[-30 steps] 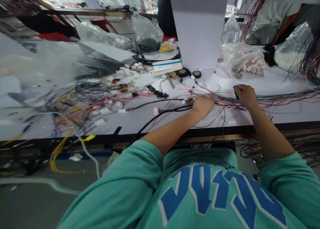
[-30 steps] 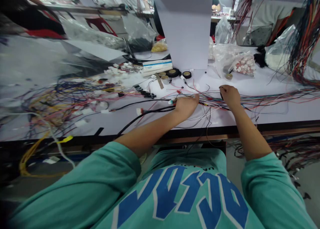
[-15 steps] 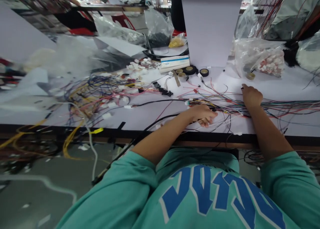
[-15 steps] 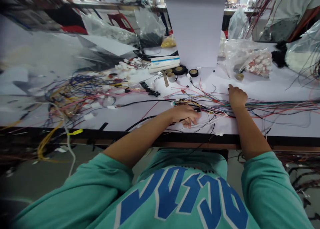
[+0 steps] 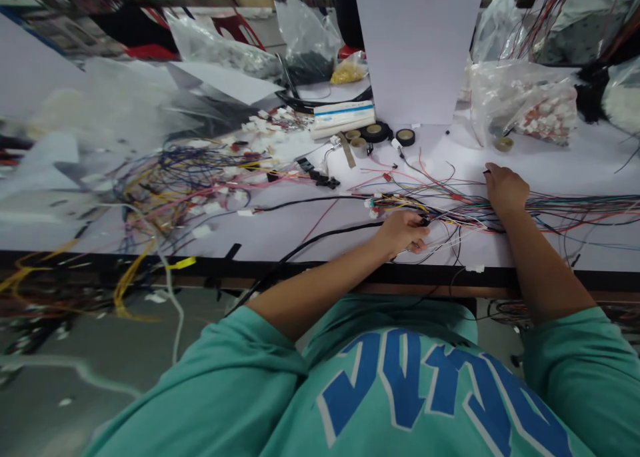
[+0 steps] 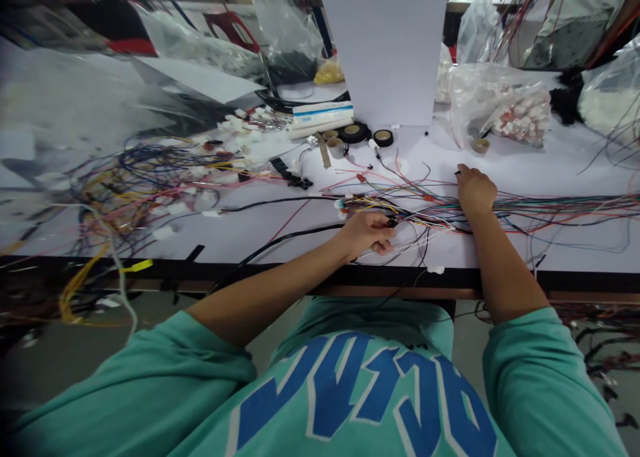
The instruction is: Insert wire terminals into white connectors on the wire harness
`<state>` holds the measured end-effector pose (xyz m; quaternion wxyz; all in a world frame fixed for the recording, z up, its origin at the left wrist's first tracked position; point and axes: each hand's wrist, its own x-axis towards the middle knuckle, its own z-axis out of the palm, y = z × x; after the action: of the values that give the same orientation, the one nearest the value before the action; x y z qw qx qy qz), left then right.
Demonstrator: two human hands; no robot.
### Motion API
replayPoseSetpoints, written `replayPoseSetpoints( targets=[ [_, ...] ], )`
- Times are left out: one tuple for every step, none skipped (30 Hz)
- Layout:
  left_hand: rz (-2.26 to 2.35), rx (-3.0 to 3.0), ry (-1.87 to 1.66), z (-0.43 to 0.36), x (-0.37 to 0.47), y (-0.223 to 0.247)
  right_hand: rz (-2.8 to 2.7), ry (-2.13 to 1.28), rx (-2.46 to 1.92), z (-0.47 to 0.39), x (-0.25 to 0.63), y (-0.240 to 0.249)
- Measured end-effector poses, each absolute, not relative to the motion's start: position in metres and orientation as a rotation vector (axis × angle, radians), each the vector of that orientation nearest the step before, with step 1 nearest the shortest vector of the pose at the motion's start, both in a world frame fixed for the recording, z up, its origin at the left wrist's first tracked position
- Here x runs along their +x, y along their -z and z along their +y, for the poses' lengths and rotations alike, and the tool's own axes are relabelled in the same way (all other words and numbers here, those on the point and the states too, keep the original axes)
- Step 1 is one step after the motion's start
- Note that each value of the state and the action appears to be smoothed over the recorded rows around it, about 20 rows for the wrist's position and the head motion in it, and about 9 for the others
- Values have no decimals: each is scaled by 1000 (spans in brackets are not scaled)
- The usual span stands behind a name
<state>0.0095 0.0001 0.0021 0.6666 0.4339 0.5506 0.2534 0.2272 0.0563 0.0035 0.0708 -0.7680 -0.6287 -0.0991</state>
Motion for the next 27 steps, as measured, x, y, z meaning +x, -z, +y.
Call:
replayPoseSetpoints(
  targets=[
    [1256, 1003, -598, -1, 10, -1, -1891, 290, -2312, 56, 227, -4],
    [1265, 1025, -617, -2, 11, -1, -1890, 284, -2312, 56, 226, -4],
    [1269, 1050, -627, -3, 11, 0, -1887, 279, -2312, 56, 226, -5],
    [1267, 1076, -628, -3, 11, 0, -1884, 276, -2311, 56, 226, -5],
    [1263, 1104, -625, -3, 11, 0, -1881, 271, -2311, 56, 226, -4],
    [1261, 1132, -621, -3, 11, 1, -1879, 268, -2311, 56, 226, -4],
    [1263, 1157, -619, -3, 10, 2, -1877, 264, -2311, 57, 227, -4],
    [1271, 1180, -615, -3, 10, 2, -1876, 258, -2311, 57, 227, -3],
    [1281, 1199, -614, -3, 9, 3, -1875, 254, -2310, 57, 227, -3],
    [1293, 1216, -616, -2, 9, 4, -1875, 250, -2309, 57, 227, -3],
    [1302, 1236, -620, -3, 9, 5, -1875, 248, -2308, 57, 227, -3],
    [1311, 1261, -624, -3, 8, 7, -1874, 247, -2308, 57, 227, -3],
    [1324, 1294, -625, -3, 8, 8, -1875, 246, -2307, 57, 227, -3],
    [1341, 1339, -628, -4, 8, 9, -1876, 248, -2306, 57, 227, -3],
    [1361, 1398, -634, -5, 7, 10, -1876, 251, -2303, 57, 227, -3],
    [1382, 1473, -642, -6, 7, 11, -1877, 256, -2298, 57, 227, -3],
    [1402, 1564, -650, -8, 6, 11, -1876, 263, -2295, 57, 227, -3],
    [1424, 1666, -659, -9, 6, 12, -1877, 266, -2292, 56, 227, -3],
    [1447, 1781, -664, -10, 5, 12, -1878, 267, -2288, 56, 227, -3],
    [1471, 1905, -656, -11, 4, 12, -1879, 266, -2285, 56, 227, -3],
    [1494, 2033, -628, -11, 4, 13, -1879, 264, -2283, 56, 227, -3],
    [1511, 2160, -580, -12, 3, 13, -1880, 263, -2280, 56, 227, -3],
    [1518, 2279, -514, -12, 2, 13, -1881, 261, -2279, 56, 227, -3],
    [1514, 2386, -438, -12, 1, 14, -1883, 259, -2280, 56, 227, -3],
    [1497, 2479, -361, -12, 1, 14, -1884, 256, -2283, 56, 227, -4],
    [1475, 2562, -299, -12, 0, 14, -1885, 252, -2288, 56, 227, -4],
    [1454, 2634, -257, -12, -1, 14, -1887, 248, -2292, 56, 227, -4]
  ],
)
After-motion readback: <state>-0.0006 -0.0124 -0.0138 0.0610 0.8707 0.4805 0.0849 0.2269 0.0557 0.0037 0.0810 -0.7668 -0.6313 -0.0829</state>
